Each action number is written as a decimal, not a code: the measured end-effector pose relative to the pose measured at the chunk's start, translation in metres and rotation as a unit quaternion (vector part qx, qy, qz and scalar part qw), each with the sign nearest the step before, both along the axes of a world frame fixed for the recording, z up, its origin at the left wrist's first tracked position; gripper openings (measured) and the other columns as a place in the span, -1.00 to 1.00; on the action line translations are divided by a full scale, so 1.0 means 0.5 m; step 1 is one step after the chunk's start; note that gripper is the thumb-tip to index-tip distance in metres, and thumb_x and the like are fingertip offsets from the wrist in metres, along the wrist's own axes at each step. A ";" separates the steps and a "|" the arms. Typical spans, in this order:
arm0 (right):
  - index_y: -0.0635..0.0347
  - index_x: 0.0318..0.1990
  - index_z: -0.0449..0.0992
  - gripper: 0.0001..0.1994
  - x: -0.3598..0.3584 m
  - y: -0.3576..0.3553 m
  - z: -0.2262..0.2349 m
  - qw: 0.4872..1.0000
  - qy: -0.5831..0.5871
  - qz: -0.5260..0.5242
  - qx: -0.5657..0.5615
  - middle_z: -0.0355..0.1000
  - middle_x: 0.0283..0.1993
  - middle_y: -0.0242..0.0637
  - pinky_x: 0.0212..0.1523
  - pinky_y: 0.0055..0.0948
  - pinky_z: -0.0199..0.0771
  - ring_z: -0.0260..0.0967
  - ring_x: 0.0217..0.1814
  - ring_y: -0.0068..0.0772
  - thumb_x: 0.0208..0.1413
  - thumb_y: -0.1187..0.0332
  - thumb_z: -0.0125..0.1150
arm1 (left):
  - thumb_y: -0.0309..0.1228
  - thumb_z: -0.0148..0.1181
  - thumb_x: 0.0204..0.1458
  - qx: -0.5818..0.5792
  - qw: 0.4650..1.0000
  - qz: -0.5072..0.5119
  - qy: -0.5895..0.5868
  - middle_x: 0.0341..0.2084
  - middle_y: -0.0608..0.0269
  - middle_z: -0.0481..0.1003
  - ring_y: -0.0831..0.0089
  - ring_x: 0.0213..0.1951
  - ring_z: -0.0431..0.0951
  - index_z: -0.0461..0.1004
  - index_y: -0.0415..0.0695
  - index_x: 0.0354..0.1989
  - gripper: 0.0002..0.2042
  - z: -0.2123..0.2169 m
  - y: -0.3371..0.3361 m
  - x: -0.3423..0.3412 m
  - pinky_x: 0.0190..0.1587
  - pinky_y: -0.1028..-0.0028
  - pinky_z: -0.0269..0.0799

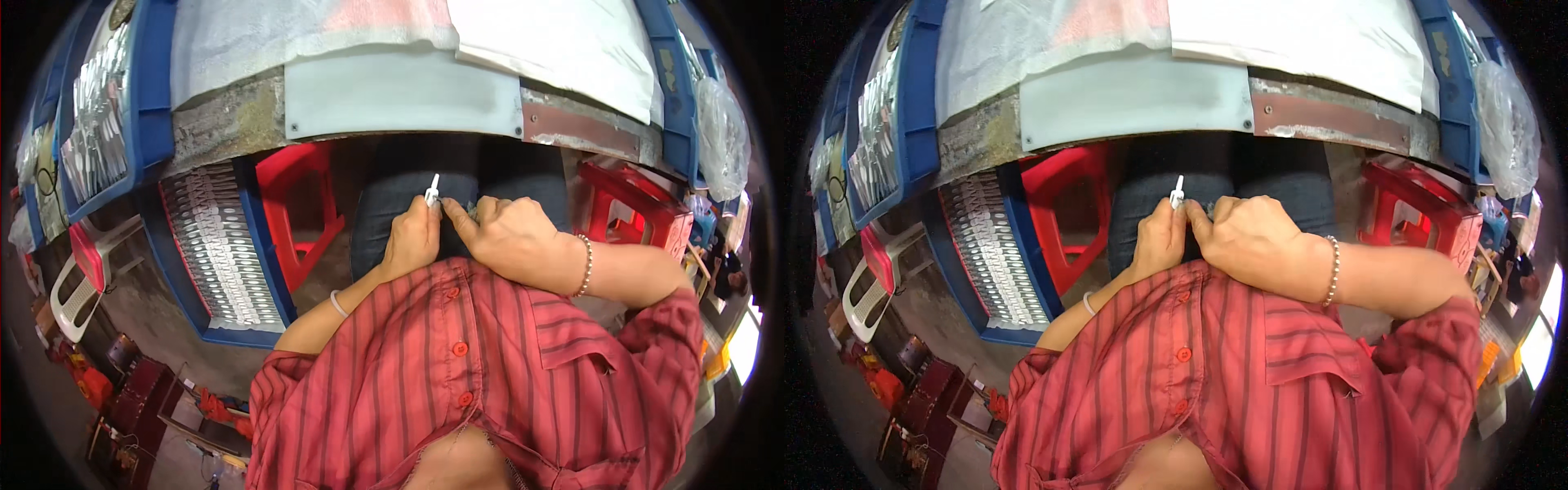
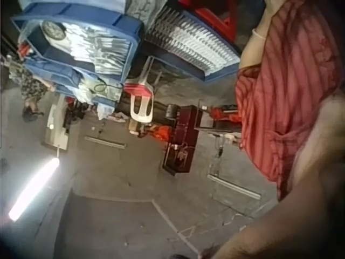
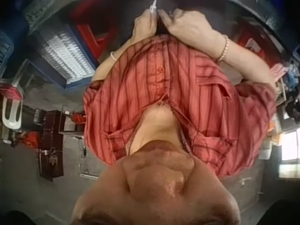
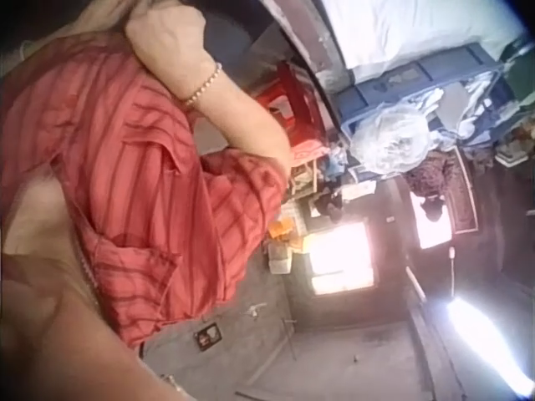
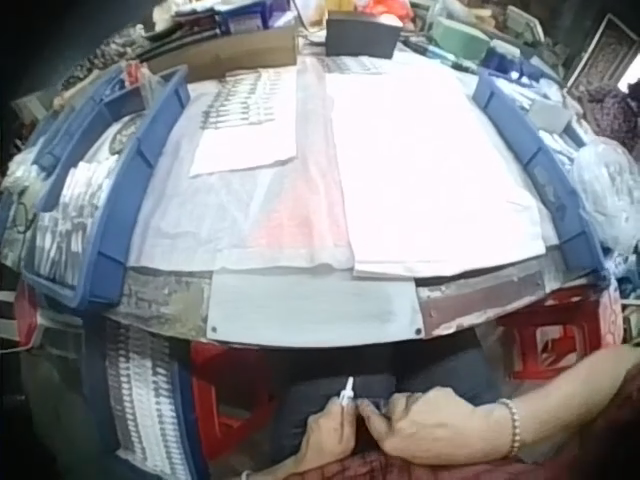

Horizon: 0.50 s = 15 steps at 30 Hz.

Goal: Assembling small plastic components using a precision tool at a workshop station.

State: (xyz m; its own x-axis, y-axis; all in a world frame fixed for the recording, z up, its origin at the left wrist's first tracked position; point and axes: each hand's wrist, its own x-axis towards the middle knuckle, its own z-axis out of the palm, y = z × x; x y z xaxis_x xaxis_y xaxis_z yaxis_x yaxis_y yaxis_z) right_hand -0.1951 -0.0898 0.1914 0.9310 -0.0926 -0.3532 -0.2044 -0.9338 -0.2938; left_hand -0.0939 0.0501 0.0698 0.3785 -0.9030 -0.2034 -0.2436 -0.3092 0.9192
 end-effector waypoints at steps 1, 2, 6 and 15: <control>0.20 0.03 0.48 -0.59 0.004 0.003 -0.003 1.000 0.005 0.001 -0.001 0.40 -0.52 -0.13 -0.52 -0.28 0.45 0.41 -0.56 -0.25 -0.06 0.44 0.13 | -0.45 -0.06 0.19 0.006 1.000 0.009 0.012 -0.67 -0.23 0.40 -0.22 -0.55 0.45 0.25 -0.31 -0.36 -0.84 0.003 -0.001 0.003 -0.54 0.00 0.29; 0.20 0.06 0.46 -0.56 0.007 0.004 -0.007 1.000 0.011 0.003 -0.002 0.39 -0.55 -0.13 -0.51 -0.24 0.46 0.41 -0.57 -0.21 -0.06 0.43 0.11 | -0.45 -0.06 0.19 0.011 1.000 0.010 0.014 -0.67 -0.23 0.40 -0.22 -0.55 0.45 0.25 -0.31 -0.36 -0.84 0.001 -0.001 0.004 -0.54 0.00 0.29; 0.25 0.03 0.49 -0.59 0.011 -0.025 -0.025 0.992 0.008 -0.076 0.099 0.42 -0.55 -0.09 -0.53 -0.28 0.44 0.38 -0.61 -0.19 -0.06 0.44 0.14 | -0.46 -0.04 0.18 -0.003 1.000 0.015 -0.016 -0.70 -0.24 0.38 -0.20 -0.58 0.45 0.24 -0.32 -0.37 -0.84 -0.007 -0.012 0.008 -0.59 0.03 0.29; 0.36 0.03 0.49 -0.66 -0.017 -0.038 -0.047 0.809 0.002 -0.355 0.468 0.56 -0.24 -0.14 -0.29 -0.50 0.42 0.42 -0.34 -0.49 0.05 0.52 0.15 | -0.44 -0.05 0.18 -0.008 0.999 0.004 -0.043 -0.66 -0.21 0.41 -0.16 -0.56 0.48 0.27 -0.32 -0.38 -0.83 -0.004 -0.010 0.010 -0.55 0.06 0.31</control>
